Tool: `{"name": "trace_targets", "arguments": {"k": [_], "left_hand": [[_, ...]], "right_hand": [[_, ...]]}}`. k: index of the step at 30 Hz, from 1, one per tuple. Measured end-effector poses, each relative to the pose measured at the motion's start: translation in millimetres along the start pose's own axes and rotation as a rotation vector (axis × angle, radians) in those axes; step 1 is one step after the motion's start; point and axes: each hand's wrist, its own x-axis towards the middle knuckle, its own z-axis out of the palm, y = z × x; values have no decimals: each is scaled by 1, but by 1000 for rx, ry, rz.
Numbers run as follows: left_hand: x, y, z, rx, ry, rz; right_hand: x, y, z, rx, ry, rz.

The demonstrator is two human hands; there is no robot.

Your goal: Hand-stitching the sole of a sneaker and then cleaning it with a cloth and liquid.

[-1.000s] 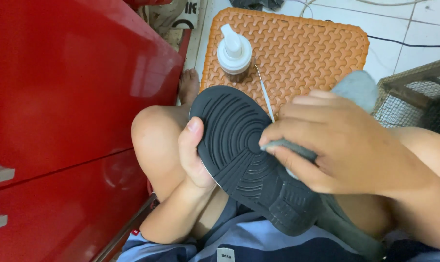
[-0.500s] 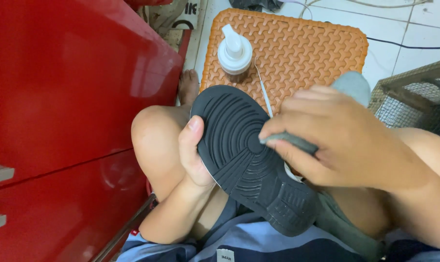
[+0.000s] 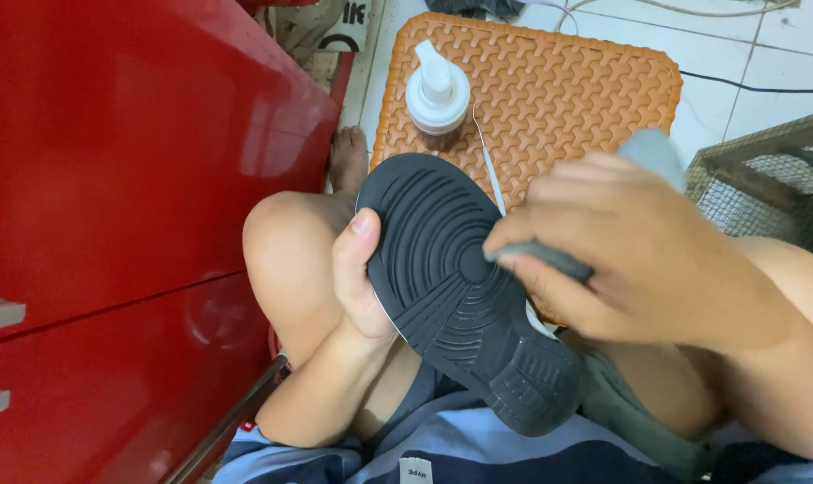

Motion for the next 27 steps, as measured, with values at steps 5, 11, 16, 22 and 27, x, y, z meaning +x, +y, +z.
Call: {"name": "trace_targets", "arguments": {"k": [5,11,16,22,27], "left_hand": [[1,0,-2,-11,4,-6],[3,1,0,-48,3,-30],[3,0,-6,-45,12,-1],[3,2,-8,-44,-14,-21],[1,1,-10,-45,37,-34]], "right_hand": [[0,4,-4,6,-38,28],[-1,-8,-6,28,30,92],[-3,0,-5,-94,5,66],[-4,-3,-2,-77,-36,-28],[-3,-16,-1,-67,21,8]]}}
